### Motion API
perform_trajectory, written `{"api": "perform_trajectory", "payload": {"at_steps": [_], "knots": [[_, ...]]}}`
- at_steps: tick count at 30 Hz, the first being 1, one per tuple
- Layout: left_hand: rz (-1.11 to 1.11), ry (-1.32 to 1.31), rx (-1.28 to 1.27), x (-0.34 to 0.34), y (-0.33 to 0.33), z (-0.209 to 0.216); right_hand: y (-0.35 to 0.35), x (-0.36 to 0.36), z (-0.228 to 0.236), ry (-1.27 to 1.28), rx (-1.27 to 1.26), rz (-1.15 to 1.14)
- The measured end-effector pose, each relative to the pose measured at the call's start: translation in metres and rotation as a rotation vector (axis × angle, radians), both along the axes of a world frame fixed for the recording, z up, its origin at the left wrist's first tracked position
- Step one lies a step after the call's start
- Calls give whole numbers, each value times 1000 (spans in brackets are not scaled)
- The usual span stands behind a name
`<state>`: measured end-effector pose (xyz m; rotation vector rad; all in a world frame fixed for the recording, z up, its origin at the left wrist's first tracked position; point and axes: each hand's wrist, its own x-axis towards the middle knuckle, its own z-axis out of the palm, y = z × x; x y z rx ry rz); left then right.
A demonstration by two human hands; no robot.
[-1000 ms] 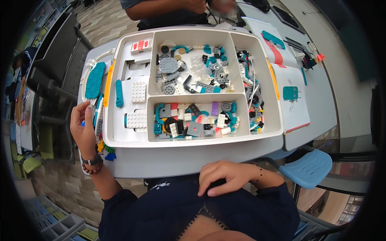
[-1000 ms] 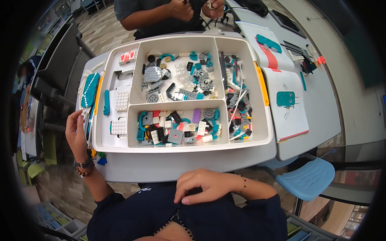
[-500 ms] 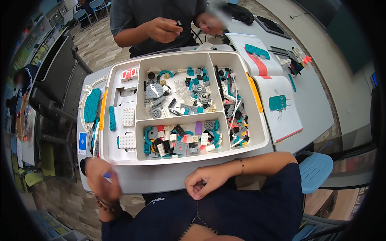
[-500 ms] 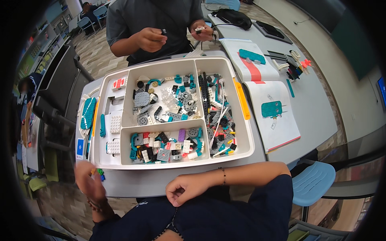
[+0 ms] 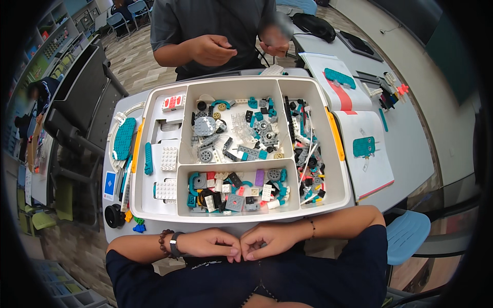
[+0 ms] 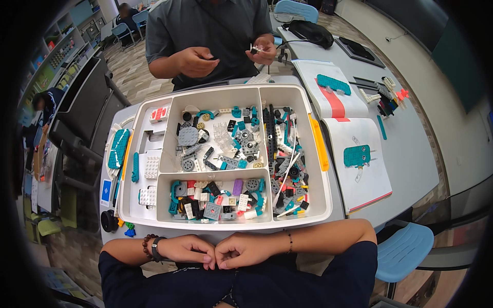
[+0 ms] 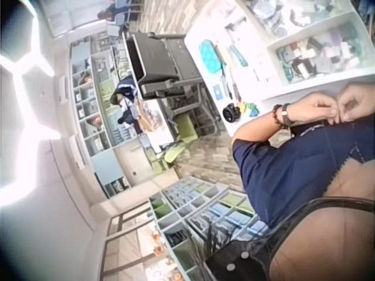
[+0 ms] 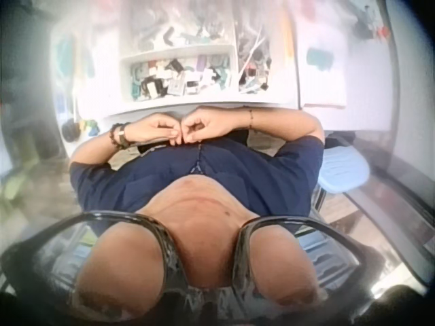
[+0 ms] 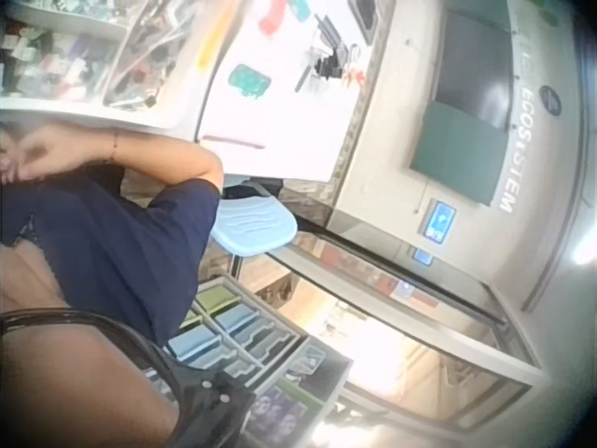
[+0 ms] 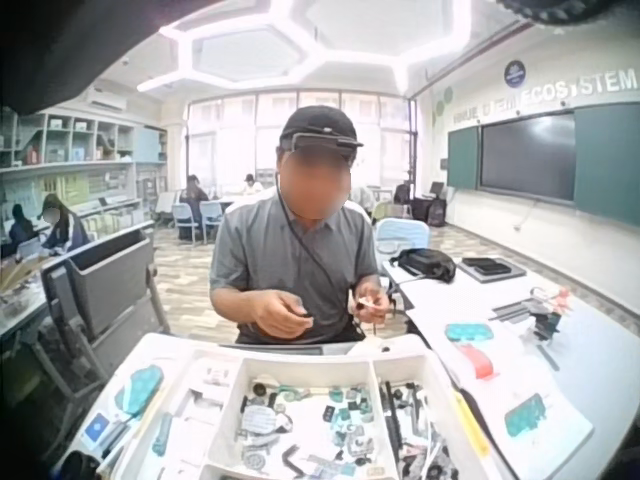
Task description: The person assembles LEGO Technic parts at a table, picking up beams, gears, and connectors from a compartmentalized tray and snapping them together. They handle a black wheel and attach it to a teal axle, then connect additional beams and small components. A second person across the table also assembles parts.
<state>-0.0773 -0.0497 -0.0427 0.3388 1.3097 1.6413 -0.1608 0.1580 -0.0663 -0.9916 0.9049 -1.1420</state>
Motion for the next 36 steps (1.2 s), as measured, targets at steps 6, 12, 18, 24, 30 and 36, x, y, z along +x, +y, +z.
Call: {"api": "perform_trajectory", "payload": {"at_steps": [6, 12, 18, 24, 30, 36], "knots": [[31, -33, 82, 2, -3, -4, -1, -4, 7, 13, -11, 13], [50, -90, 149, -2, -5, -9, 0, -8, 4, 14, 35, 28], [52, -111, 192, -1, -5, -8, 0, -11, 8, 121, 5, 71], [55, -129, 209, -2, -5, -13, 0, -12, 7, 93, 11, 56], [65, -143, 224, -2, -5, -9, 0, -12, 7, 68, 4, 50], [77, -138, 211, -2, -4, -9, 0, -12, 5, 75, 13, 64]]}}
